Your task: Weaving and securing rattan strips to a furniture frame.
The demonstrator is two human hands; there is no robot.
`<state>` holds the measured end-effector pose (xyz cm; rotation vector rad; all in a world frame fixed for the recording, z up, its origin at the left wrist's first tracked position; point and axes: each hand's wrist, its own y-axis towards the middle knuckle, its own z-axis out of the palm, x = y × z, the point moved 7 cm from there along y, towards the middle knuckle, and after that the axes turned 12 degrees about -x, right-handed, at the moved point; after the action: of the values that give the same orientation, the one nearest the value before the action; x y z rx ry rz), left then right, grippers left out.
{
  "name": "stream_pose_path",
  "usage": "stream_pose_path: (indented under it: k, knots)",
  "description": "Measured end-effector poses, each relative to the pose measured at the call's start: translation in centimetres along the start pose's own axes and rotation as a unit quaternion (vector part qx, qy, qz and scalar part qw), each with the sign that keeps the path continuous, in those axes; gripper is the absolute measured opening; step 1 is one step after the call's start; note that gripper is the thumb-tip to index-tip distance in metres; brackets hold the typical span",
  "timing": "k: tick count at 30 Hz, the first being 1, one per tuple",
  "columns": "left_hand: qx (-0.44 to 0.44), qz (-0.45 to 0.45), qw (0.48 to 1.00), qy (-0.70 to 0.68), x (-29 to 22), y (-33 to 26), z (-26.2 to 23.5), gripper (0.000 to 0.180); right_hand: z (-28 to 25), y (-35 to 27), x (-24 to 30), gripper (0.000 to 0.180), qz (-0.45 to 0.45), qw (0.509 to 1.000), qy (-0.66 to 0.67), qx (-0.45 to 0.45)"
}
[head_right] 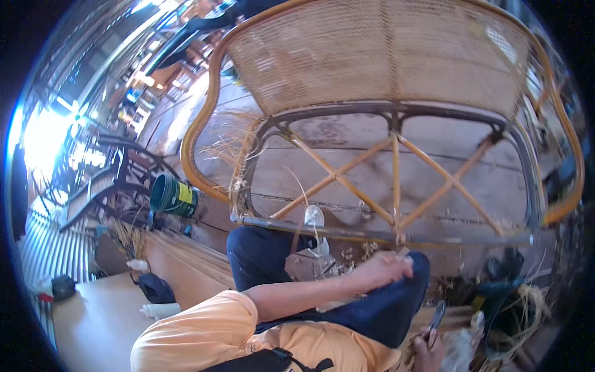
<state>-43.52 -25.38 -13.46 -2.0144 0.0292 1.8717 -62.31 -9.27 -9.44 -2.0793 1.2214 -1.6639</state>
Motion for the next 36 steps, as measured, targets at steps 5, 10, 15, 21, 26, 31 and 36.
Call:
stream_pose_path:
  k: [5, 10, 15, 21, 26, 31, 36]
  knots:
    - [-0.385, -0.015, 0.923, 0.023, -2.3, 2.6, -22.0, 0.036, 13.3, 7.5, 14.7, 0.017, -0.16, 0.957, -0.135, 0.199]
    - [-0.47, -0.05, 0.874, -0.116, 0.0, 8.1, -34.6, 0.033, 28.1, 13.9, 25.2, 0.022, -0.239, 0.867, -0.338, 0.277]
    - [-0.561, -0.054, 0.784, -0.261, 3.7, 14.9, -46.4, 0.034, 41.9, 15.0, 30.9, 0.013, -0.356, 0.81, -0.368, 0.286]
    - [-0.588, -0.039, 0.741, -0.321, 5.3, 20.5, -53.3, 0.031, 48.5, 16.7, 31.3, 0.017, -0.343, 0.796, -0.402, 0.295]
    - [-0.591, -0.017, 0.74, -0.321, 6.3, 21.7, -56.4, 0.027, 49.3, 17.4, 31.4, 0.023, -0.362, 0.787, -0.417, 0.275]
    - [-0.598, 0.059, 0.733, -0.318, 8.1, 22.5, -58.0, 0.024, 49.3, 18.6, 31.2, 0.03, -0.336, 0.79, -0.422, 0.292]
    - [-0.616, 0.091, 0.773, -0.124, 8.7, 23.4, -59.3, 0.028, 51.3, 18.2, 32.6, 0.027, -0.333, 0.775, -0.451, 0.291]
